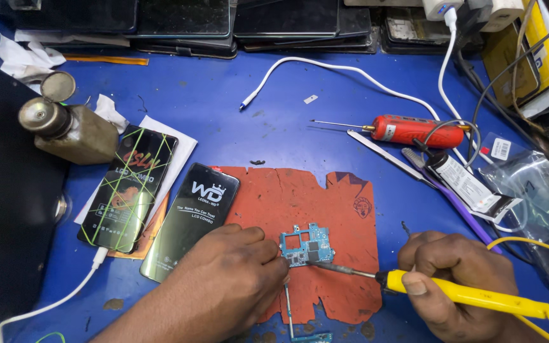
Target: The person uses a soldering iron to apply heat to a small blue circuit board placed on a red mat. They hold the board steady with one hand while moving the soldering iron tip across various points on the board. The workspace contains other tools and phone parts nearby.
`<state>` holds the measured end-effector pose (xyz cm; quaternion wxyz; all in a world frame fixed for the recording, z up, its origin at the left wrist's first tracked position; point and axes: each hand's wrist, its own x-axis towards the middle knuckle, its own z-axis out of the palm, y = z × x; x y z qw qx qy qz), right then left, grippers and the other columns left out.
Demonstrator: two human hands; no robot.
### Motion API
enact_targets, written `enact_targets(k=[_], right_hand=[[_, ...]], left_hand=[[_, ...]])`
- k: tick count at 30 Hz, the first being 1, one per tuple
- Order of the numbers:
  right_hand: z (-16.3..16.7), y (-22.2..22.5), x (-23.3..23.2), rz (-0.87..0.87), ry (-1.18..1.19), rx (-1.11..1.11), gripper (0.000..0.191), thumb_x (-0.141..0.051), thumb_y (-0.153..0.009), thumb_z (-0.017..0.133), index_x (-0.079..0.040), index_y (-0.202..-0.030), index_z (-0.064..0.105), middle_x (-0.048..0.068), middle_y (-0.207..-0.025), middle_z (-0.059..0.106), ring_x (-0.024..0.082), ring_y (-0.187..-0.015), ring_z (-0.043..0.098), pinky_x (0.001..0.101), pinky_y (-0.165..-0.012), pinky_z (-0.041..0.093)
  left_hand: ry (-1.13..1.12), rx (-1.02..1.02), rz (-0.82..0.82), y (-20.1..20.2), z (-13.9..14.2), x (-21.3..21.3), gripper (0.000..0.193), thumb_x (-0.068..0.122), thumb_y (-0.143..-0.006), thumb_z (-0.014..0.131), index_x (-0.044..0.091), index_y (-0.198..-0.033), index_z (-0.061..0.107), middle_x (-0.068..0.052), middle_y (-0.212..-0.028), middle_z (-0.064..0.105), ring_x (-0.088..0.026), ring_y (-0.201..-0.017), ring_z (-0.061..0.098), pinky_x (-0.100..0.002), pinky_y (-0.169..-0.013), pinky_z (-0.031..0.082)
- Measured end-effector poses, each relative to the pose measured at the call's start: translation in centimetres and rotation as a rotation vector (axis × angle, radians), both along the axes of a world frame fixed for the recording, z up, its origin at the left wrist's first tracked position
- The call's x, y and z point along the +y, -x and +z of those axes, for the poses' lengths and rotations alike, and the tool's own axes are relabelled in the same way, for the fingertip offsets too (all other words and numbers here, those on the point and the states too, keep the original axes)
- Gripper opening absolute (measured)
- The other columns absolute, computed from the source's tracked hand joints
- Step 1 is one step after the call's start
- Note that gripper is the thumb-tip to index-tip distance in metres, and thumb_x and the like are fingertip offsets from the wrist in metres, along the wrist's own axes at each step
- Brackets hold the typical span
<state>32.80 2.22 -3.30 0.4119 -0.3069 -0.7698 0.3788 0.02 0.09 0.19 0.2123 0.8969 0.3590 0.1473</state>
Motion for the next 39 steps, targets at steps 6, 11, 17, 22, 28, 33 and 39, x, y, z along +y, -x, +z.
enact_targets(k=[6, 11, 17, 22, 28, 33, 39], right_hand=[[-0.1, 0.07, 0.01, 0.01, 0.024, 0.047, 0.012, -0.009, -0.096, 0.065, -0.006, -0.097, 0.053, 0.0, -0.07, 0.058, 0.01, -0.064, 0.063, 0.0269, -0.057, 0.051], [0.03, 0.04, 0.06, 0.006, 0.004, 0.013, 0.012, -0.008, -0.095, 0.065, -0.005, -0.096, 0.053, 0.001, -0.069, 0.058, 0.01, -0.062, 0.062, 0.0268, -0.055, 0.05], [0.03, 0.26, -0.11, -0.015, 0.007, 0.017, 0.013, -0.007, -0.094, 0.066, -0.005, -0.095, 0.054, 0.001, -0.067, 0.058, 0.012, -0.065, 0.057, 0.0265, -0.053, 0.048], [0.11, 0.35, -0.12, 0.01, 0.009, 0.053, 0.012, -0.007, -0.094, 0.065, -0.004, -0.096, 0.053, 0.002, -0.069, 0.058, 0.01, -0.062, 0.06, 0.0269, -0.054, 0.048], [0.22, 0.39, -0.04, 0.009, 0.006, 0.049, 0.012, -0.007, -0.094, 0.065, -0.005, -0.095, 0.053, 0.001, -0.069, 0.058, 0.01, -0.061, 0.06, 0.0266, -0.053, 0.048], [0.28, 0.44, -0.15, -0.014, 0.018, 0.048, 0.011, -0.007, -0.094, 0.066, -0.005, -0.094, 0.055, 0.0, -0.068, 0.057, 0.01, -0.062, 0.062, 0.0265, -0.054, 0.048], [0.49, 0.13, 0.14, -0.045, -0.02, 0.078, 0.009, -0.007, -0.097, 0.061, -0.003, -0.096, 0.052, 0.002, -0.071, 0.056, 0.011, -0.063, 0.061, 0.027, -0.056, 0.05]], left_hand=[[-0.021, -0.012, 0.0, 0.08, 0.02, -0.01, 0.016, 0.016, -0.074, 0.078, 0.007, -0.077, 0.065, -0.006, -0.077, 0.064, -0.026, -0.078, 0.061, -0.041, -0.069, 0.049], [-0.03, -0.017, 0.004, 0.02, -0.02, -0.1, 0.016, 0.016, -0.073, 0.077, 0.007, -0.077, 0.065, -0.006, -0.077, 0.064, -0.026, -0.078, 0.061, -0.041, -0.069, 0.049], [-0.028, -0.026, 0.004, 0.05, -0.07, -0.07, 0.016, 0.017, -0.075, 0.078, 0.007, -0.078, 0.066, -0.006, -0.077, 0.064, -0.026, -0.078, 0.061, -0.041, -0.068, 0.049], [-0.035, -0.039, 0.004, 0.07, -0.05, -0.06, 0.016, 0.016, -0.074, 0.078, 0.006, -0.078, 0.066, -0.006, -0.077, 0.063, -0.026, -0.077, 0.061, -0.041, -0.067, 0.049], [-0.022, -0.036, 0.011, -0.03, -0.12, -0.06, 0.015, 0.015, -0.076, 0.078, 0.007, -0.078, 0.066, -0.006, -0.077, 0.063, -0.026, -0.076, 0.06, -0.041, -0.066, 0.048], [-0.031, -0.041, 0.003, 0.04, -0.13, -0.11, 0.016, 0.016, -0.075, 0.078, 0.006, -0.079, 0.066, -0.006, -0.077, 0.063, -0.025, -0.076, 0.06, -0.041, -0.067, 0.049], [-0.016, -0.027, 0.001, 0.05, -0.18, -0.07, 0.016, 0.016, -0.074, 0.078, 0.007, -0.077, 0.066, -0.006, -0.077, 0.063, -0.026, -0.076, 0.06, -0.041, -0.067, 0.048]])
